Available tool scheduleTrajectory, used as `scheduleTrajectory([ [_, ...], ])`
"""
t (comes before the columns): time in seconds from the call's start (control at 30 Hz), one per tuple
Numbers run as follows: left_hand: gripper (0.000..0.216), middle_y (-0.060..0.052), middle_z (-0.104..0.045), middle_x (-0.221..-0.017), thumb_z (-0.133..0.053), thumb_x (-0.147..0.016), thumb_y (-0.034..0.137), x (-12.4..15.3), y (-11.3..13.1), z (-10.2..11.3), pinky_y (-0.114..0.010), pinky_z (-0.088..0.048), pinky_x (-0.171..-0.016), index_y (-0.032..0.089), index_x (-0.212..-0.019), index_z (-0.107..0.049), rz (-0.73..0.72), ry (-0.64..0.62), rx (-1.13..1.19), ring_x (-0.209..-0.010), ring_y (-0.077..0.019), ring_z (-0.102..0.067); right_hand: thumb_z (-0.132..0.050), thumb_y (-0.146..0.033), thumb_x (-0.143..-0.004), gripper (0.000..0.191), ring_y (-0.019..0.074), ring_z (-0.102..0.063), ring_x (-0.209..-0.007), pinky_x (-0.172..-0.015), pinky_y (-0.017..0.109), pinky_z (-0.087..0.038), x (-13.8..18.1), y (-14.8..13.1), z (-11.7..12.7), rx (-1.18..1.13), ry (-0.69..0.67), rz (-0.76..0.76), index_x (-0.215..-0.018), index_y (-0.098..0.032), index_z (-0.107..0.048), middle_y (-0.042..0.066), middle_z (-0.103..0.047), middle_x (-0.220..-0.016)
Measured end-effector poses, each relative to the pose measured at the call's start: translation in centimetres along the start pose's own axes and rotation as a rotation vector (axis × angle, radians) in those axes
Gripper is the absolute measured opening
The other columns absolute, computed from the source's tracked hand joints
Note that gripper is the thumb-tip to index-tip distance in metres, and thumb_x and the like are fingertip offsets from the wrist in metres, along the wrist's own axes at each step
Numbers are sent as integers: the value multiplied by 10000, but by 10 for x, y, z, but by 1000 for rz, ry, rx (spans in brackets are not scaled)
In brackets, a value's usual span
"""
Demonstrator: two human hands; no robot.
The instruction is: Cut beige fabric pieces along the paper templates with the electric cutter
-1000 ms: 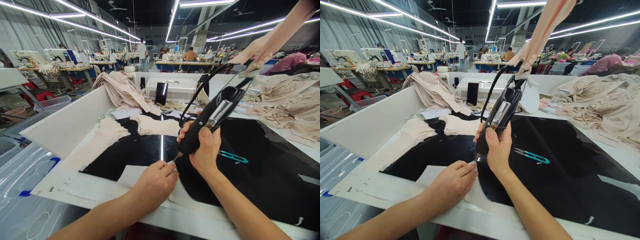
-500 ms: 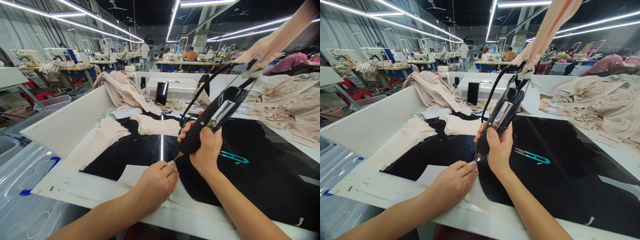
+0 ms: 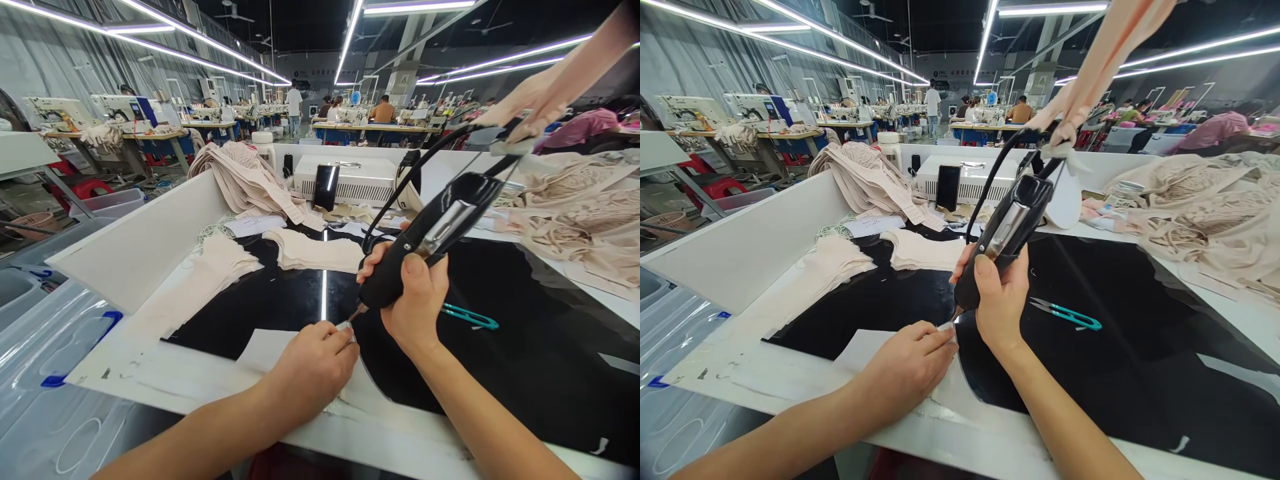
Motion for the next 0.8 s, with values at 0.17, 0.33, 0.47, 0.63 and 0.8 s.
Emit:
scheduleTrajectory([
  [0.17,253,-103,-876,-1251,-621,-1255,38,0,-1,0,-360,-648,-941,173,-1143,-803,10,-3,35,-1159,-220,-847,-1070,-727,-899,610,155,-711,-580,-531,270,-614,1,-2,0,-4,-15,5,-1149,-320,-690,-84,-767,-798],
  [0.33,283,-97,-883,-1227,-620,-1250,11,-1,3,1,-358,-652,-961,190,-1119,-796,-18,-15,-2,-1200,-228,-844,-1038,-662,-975,522,158,-742,-600,-551,278,-640,4,-1,0,3,-37,31,-1171,-323,-694,-84,-794,-830],
  [0.47,335,-100,-894,-1250,-553,-1259,1,0,3,-2,-347,-673,-958,177,-1145,-815,-19,-31,-49,-1201,-214,-848,-1022,-669,-990,506,173,-751,-605,-554,310,-669,4,0,-2,8,-44,26,-1172,-327,-696,-74,-821,-852],
  [0.63,347,-129,-898,-1282,-517,-1274,0,1,3,-2,-344,-679,-962,145,-1182,-818,-22,-11,-51,-1222,-214,-858,-1023,-737,-950,575,174,-736,-581,-526,314,-672,4,0,-4,13,-30,25,-1166,-333,-676,-83,-791,-827],
  [0.8,321,-122,-900,-1279,-538,-1271,3,1,3,-5,-355,-686,-938,149,-1207,-817,-13,-22,-45,-1226,-222,-858,-1012,-710,-975,534,178,-752,-598,-535,324,-692,6,3,-4,28,-33,19,-1152,-333,-678,-80,-794,-841],
])
Point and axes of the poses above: each hand's wrist, its own x-axis away from the middle knuckle, its own z-axis out of the back of the hand, y = z × x, the point moved 9 cm from there along -x, towards the middle knuckle
